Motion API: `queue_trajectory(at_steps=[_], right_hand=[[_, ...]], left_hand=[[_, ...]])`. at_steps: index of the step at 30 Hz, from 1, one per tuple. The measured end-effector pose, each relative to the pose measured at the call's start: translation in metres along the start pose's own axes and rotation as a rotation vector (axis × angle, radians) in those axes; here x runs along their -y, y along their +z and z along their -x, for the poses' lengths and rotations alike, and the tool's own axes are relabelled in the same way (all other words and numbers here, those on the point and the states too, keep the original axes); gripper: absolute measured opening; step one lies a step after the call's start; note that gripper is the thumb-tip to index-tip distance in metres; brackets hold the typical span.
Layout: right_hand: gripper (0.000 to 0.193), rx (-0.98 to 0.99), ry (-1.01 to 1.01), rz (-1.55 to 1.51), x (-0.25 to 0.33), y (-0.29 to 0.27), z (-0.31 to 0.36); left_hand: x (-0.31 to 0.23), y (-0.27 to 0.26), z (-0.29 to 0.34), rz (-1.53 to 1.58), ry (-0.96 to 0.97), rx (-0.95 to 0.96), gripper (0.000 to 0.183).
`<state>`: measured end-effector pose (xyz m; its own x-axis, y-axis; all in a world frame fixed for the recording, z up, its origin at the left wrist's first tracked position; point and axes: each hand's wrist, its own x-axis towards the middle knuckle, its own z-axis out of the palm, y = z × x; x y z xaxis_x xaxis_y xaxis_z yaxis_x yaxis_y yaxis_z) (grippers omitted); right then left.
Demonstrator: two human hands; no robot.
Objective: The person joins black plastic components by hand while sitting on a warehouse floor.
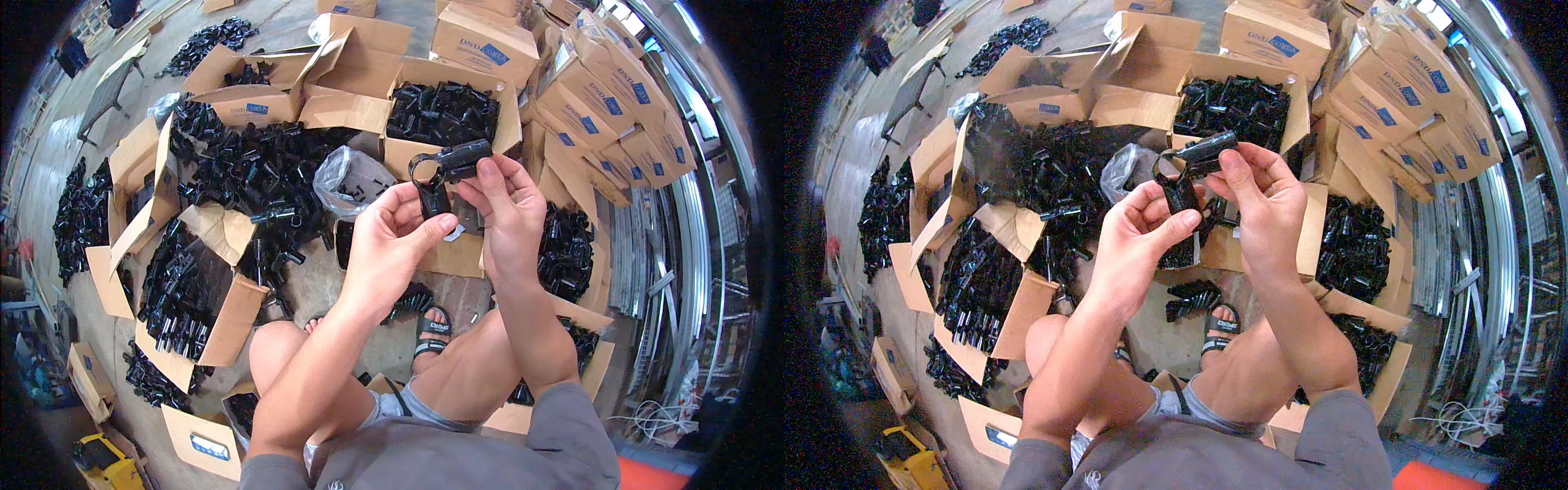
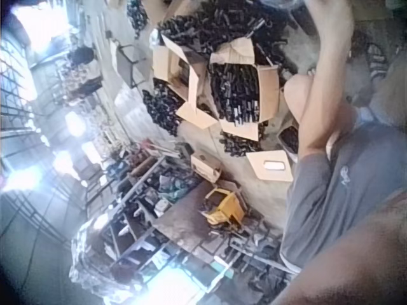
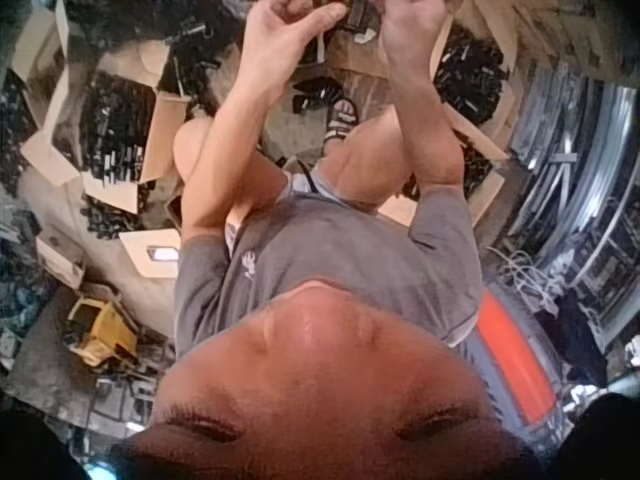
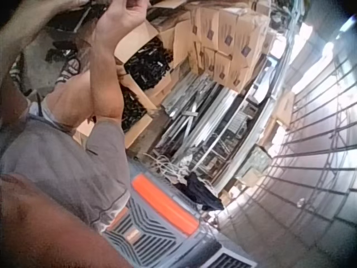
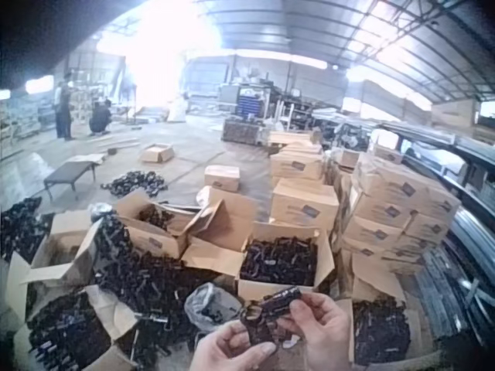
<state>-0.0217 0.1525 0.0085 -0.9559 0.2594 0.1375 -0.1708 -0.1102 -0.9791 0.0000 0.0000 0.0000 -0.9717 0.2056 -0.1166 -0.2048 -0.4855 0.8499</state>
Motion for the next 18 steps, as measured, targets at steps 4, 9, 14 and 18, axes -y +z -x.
queue_trajectory(at_steps=[4,9,14,18], right_hand=[[0.039,0.083,-0.042,-0.069,-0.007,0.004,0.003],[0.043,0.191,0.029,0.078,-0.052,0.012,-0.019],[0.023,0.816,0.030,1.091,-0.203,0.022,-0.035],[0.018,0.765,0.150,1.198,-0.321,0.024,-0.021]], left_hand=[[-0.009,-0.007,0.000,0.007,0.047,-0.023,0.019],[-0.041,-0.049,-0.010,-0.414,0.379,-0.155,0.028],[-0.058,-0.092,-0.015,-0.995,0.387,-0.312,0.042],[-0.058,-0.096,-0.019,-1.280,0.356,-0.344,0.043]])
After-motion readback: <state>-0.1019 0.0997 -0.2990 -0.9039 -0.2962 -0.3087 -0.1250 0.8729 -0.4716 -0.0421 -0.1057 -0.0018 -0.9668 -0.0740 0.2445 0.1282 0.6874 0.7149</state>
